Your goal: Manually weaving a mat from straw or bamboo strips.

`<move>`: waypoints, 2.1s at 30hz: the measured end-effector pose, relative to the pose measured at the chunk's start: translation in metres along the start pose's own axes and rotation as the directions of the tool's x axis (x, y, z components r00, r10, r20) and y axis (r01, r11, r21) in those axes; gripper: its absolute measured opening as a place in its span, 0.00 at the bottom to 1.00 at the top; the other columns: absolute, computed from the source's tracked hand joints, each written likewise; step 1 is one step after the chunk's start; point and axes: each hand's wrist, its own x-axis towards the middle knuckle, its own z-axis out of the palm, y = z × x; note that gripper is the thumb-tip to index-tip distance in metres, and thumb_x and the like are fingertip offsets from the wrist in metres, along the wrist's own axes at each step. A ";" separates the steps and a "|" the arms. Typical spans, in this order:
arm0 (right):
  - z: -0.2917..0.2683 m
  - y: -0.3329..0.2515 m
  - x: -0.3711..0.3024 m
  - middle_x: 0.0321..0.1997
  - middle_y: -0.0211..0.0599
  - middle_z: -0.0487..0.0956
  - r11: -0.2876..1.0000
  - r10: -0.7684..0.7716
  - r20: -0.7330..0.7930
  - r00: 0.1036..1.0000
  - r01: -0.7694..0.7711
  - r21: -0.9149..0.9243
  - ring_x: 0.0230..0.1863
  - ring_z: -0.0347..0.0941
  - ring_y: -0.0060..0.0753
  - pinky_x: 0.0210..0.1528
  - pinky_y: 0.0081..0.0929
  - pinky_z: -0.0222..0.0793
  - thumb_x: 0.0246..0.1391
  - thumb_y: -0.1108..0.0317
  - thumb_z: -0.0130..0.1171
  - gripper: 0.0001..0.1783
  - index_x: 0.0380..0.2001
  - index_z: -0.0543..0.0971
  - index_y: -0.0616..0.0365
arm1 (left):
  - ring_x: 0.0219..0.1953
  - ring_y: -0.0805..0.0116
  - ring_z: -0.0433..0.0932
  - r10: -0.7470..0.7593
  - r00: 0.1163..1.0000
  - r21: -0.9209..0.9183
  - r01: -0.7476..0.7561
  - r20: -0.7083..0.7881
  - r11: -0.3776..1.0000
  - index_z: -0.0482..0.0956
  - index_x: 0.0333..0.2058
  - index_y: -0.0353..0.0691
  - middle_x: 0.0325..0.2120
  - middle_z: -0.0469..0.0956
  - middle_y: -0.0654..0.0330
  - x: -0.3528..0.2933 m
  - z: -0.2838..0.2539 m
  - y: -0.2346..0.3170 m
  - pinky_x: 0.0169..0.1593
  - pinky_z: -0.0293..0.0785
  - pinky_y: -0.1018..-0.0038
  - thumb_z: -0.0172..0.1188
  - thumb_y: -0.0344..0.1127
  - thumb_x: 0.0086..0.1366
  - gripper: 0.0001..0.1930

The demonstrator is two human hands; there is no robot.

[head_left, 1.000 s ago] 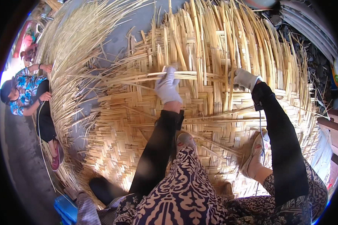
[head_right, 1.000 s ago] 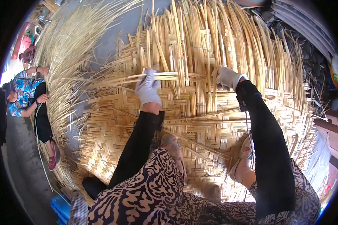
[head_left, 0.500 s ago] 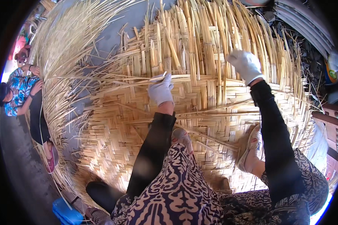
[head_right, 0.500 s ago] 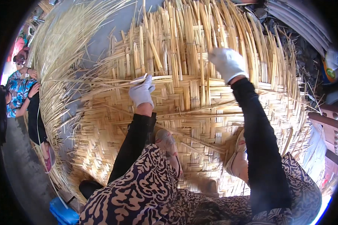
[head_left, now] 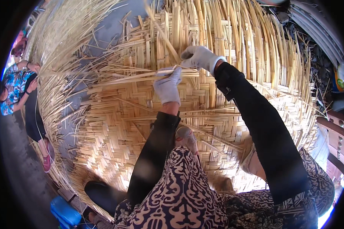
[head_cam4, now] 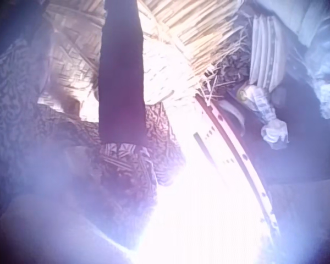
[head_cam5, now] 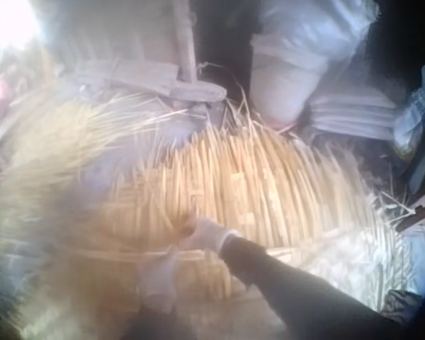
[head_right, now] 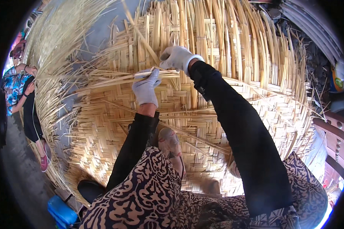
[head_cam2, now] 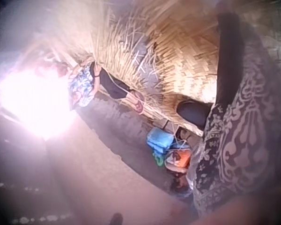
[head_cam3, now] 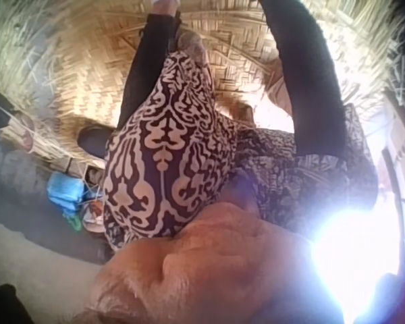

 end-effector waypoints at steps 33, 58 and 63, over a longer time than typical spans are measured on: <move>-0.003 0.016 -0.016 0.24 0.41 0.76 0.926 -0.143 -0.260 0.955 0.036 -0.377 0.28 0.73 0.32 0.34 0.22 0.67 0.33 0.65 0.63 0.15 0.27 0.75 0.61 | 0.30 0.73 0.73 -0.156 0.954 -0.048 0.174 0.257 0.984 0.73 0.35 0.35 0.31 0.74 0.59 0.012 0.001 -0.001 0.34 0.74 0.76 0.55 0.30 0.56 0.08; 0.019 0.001 -0.038 0.24 0.37 0.76 0.710 -0.355 -0.010 0.935 0.262 -0.654 0.28 0.73 0.39 0.33 0.32 0.67 0.45 0.58 0.54 0.13 0.35 0.75 0.50 | 0.29 0.71 0.73 -0.053 0.994 0.027 0.050 0.091 0.998 0.73 0.34 0.37 0.31 0.74 0.60 0.016 -0.016 0.017 0.30 0.71 0.80 0.57 0.28 0.54 0.08; 0.027 -0.016 -0.040 0.25 0.38 0.75 0.823 -0.217 -0.303 0.928 0.007 -0.567 0.28 0.71 0.38 0.34 0.31 0.66 0.44 0.59 0.56 0.12 0.32 0.75 0.51 | 0.37 0.67 0.74 -0.052 0.951 0.383 -0.072 0.304 0.921 0.72 0.38 0.33 0.31 0.76 0.56 0.067 -0.013 0.045 0.45 0.67 0.77 0.57 0.23 0.44 0.18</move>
